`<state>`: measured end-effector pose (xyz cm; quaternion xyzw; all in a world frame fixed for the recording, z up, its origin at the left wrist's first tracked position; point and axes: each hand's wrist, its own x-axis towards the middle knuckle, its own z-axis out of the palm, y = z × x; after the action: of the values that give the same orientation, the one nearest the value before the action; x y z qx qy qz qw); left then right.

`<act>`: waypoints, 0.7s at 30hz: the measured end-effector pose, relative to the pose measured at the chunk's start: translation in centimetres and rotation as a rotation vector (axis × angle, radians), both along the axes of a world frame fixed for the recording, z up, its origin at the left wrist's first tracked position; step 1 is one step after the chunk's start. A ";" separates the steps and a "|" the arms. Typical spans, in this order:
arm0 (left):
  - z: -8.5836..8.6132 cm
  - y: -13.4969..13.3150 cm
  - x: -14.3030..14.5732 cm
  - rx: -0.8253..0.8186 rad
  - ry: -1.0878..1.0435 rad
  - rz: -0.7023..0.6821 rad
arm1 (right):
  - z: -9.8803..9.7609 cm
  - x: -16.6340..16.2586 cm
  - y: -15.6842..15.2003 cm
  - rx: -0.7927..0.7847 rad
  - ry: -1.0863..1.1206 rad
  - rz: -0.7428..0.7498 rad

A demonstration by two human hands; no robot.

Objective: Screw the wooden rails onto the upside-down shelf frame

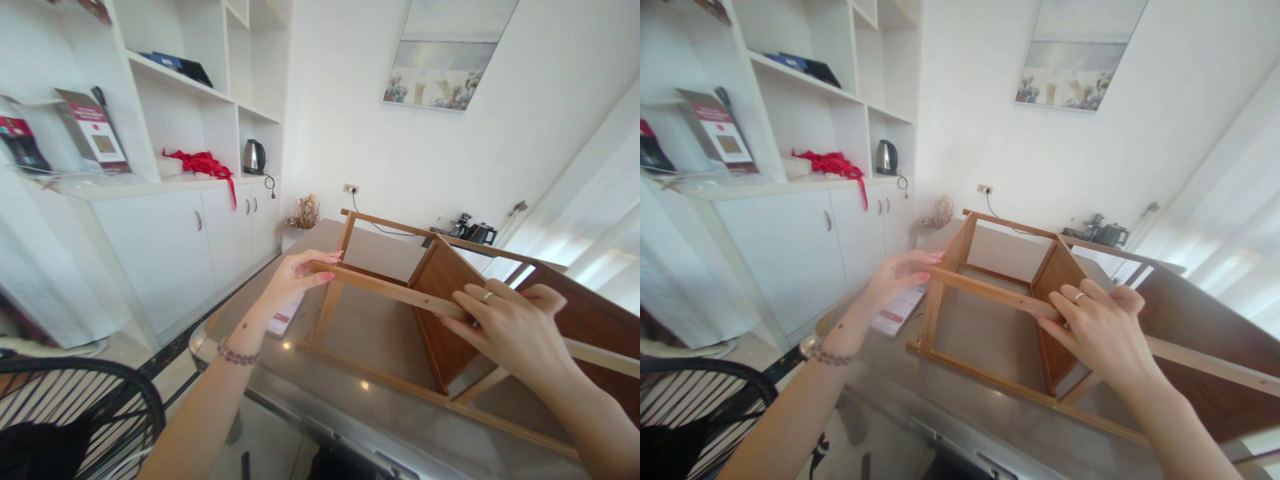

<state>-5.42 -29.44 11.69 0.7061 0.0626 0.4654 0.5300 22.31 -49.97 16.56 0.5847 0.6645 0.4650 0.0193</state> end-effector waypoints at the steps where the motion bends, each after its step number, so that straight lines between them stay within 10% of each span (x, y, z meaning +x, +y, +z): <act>1: 0.1 0.0 0.0 -0.004 0.008 -0.010 | 0.0 0.0 0.0 0.003 -0.001 0.002; 11: -0.6 0.7 0.5 0.142 -0.081 0.011 | -0.1 -0.1 -0.2 0.009 0.081 0.024; 21: -0.7 0.3 0.6 0.049 -0.063 0.031 | -2.2 -3.0 -3.5 0.087 0.740 0.134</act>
<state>-4.84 -29.09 11.02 0.7028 0.0454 0.4968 0.5071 19.35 -53.45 14.40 0.6685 0.6429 0.2505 -0.2775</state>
